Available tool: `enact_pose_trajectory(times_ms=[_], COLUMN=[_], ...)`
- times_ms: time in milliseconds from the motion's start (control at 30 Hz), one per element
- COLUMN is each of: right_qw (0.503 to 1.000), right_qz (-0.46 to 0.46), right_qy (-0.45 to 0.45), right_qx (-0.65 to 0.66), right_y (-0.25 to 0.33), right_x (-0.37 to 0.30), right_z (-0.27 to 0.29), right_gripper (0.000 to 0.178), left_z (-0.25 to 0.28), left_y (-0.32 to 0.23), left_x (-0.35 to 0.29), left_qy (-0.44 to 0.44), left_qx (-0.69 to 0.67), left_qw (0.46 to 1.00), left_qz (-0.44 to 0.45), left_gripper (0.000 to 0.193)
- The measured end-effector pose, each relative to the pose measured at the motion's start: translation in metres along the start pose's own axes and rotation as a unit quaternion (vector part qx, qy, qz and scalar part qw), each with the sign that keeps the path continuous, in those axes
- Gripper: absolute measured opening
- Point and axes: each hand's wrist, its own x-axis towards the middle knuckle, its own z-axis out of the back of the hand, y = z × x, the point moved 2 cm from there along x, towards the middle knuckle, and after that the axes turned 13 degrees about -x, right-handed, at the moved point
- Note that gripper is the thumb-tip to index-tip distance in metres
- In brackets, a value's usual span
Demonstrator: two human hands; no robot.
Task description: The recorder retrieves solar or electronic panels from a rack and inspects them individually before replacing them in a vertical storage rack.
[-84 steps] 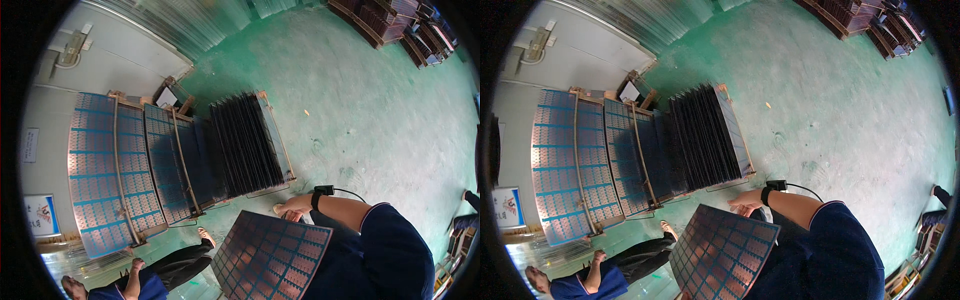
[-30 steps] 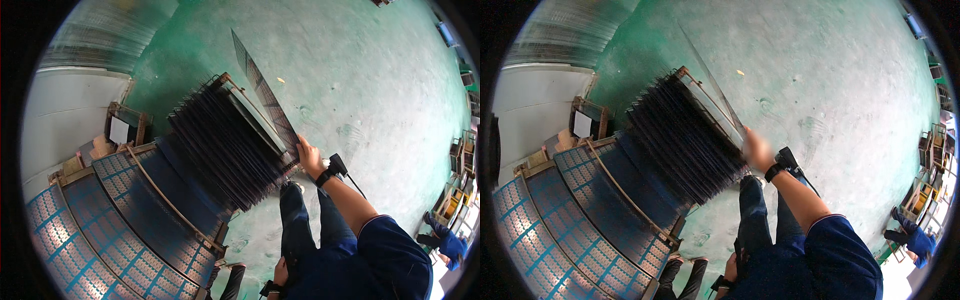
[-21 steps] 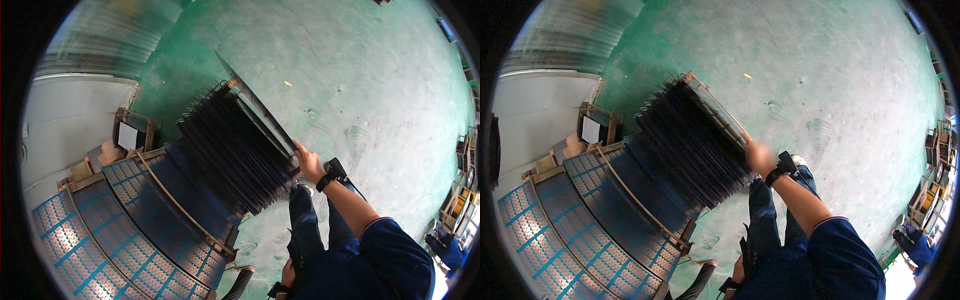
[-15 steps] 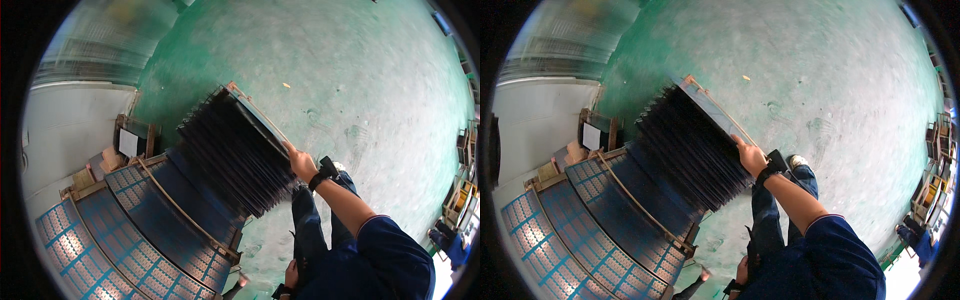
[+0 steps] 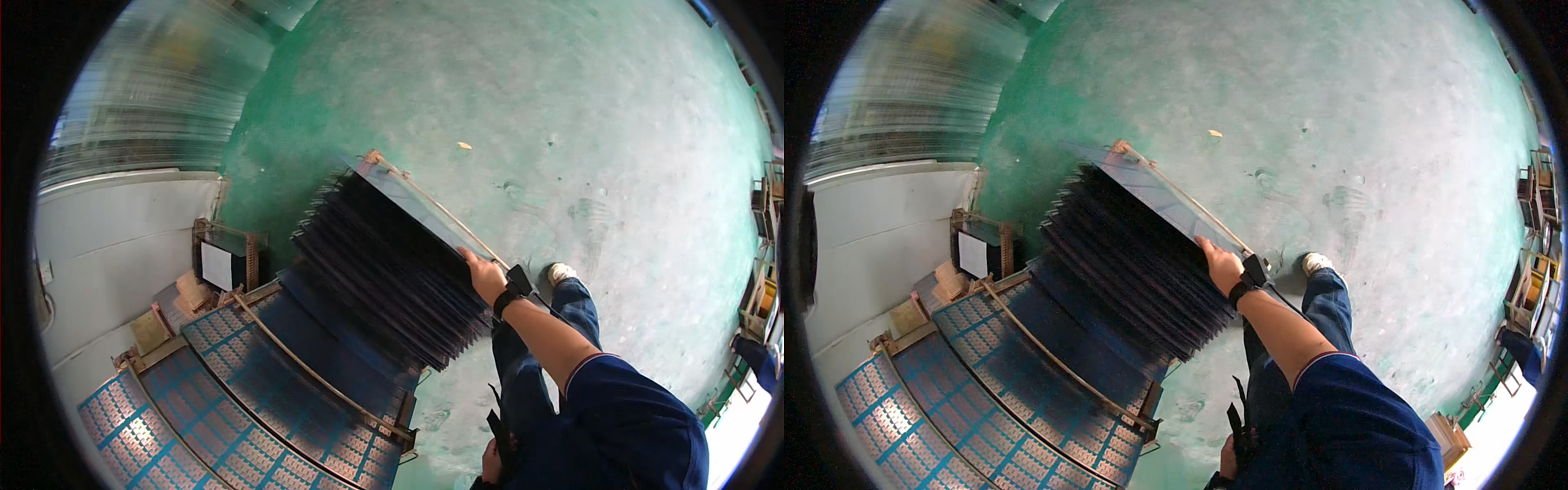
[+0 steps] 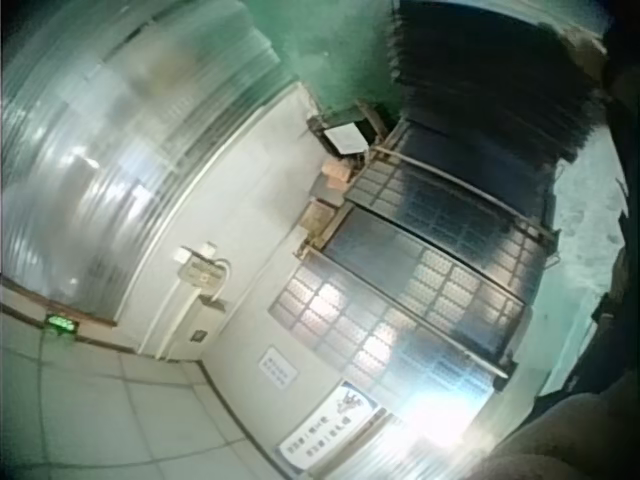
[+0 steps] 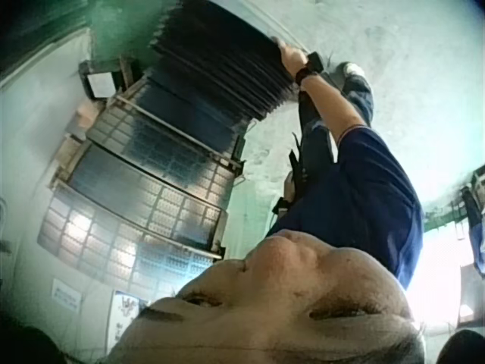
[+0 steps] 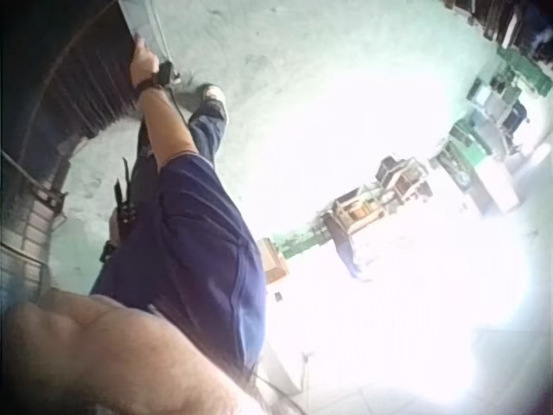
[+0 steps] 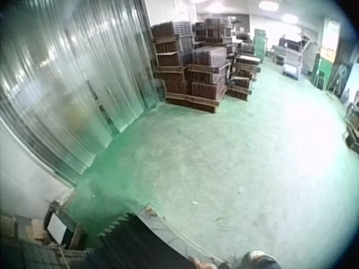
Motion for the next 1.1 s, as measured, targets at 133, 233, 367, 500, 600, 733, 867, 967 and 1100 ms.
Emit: enact_pose_trajectory(times_ms=[133, 233, 367, 500, 600, 733, 867, 967, 1100], right_qw=[0.999, 0.976, 0.998, 0.990, 0.999, 0.996, 0.997, 0.998, 0.998], right_qz=[0.013, 0.006, 0.060, 0.093, -0.003, -0.073, -0.055, -0.005, -0.006], right_qy=[-0.027, 0.115, -0.016, -0.095, 0.029, -0.036, -0.028, -0.064, -0.028], right_qx=[-0.040, -0.185, -0.029, -0.036, -0.013, -0.031, -0.039, -0.011, -0.048], right_y=[-0.023, -0.026, 0.008, 0.050, 0.049, 0.026, 0.018, 0.016, 0.004], right_x=[0.004, 0.006, 0.024, 0.060, 0.081, 0.102, 0.122, 0.123, 0.129], right_z=[-0.007, -0.001, 0.018, 0.007, -0.015, -0.023, -0.026, -0.032, -0.066], right_gripper=[0.043, 0.055, 0.068, 0.061, 0.049, 0.033, 0.030, 0.030, 0.039], left_z=[-0.007, -0.009, 0.000, 0.017, 0.018, 0.009, 0.000, -0.003, -0.005], left_y=[0.002, 0.008, 0.030, 0.065, 0.089, 0.100, 0.086, 0.073, 0.058], left_x=[-0.006, -0.004, 0.009, 0.029, 0.038, 0.043, 0.059, 0.064, 0.065], left_qy=[0.003, -0.019, -0.034, 0.009, 0.005, -0.012, -0.026, -0.033, -0.010], left_qx=[0.085, 0.001, 0.006, 0.052, 0.021, -0.128, 0.051, 0.039, -0.002], left_qw=[0.996, 0.999, 0.999, 0.998, 0.999, 0.991, 0.996, 0.996, 0.999], left_qz=[-0.039, -0.033, -0.009, -0.016, -0.039, -0.028, -0.062, -0.078, -0.049], left_gripper=[0.027, 0.028, 0.029, 0.030, 0.029, 0.027, 0.028, 0.028, 0.029])
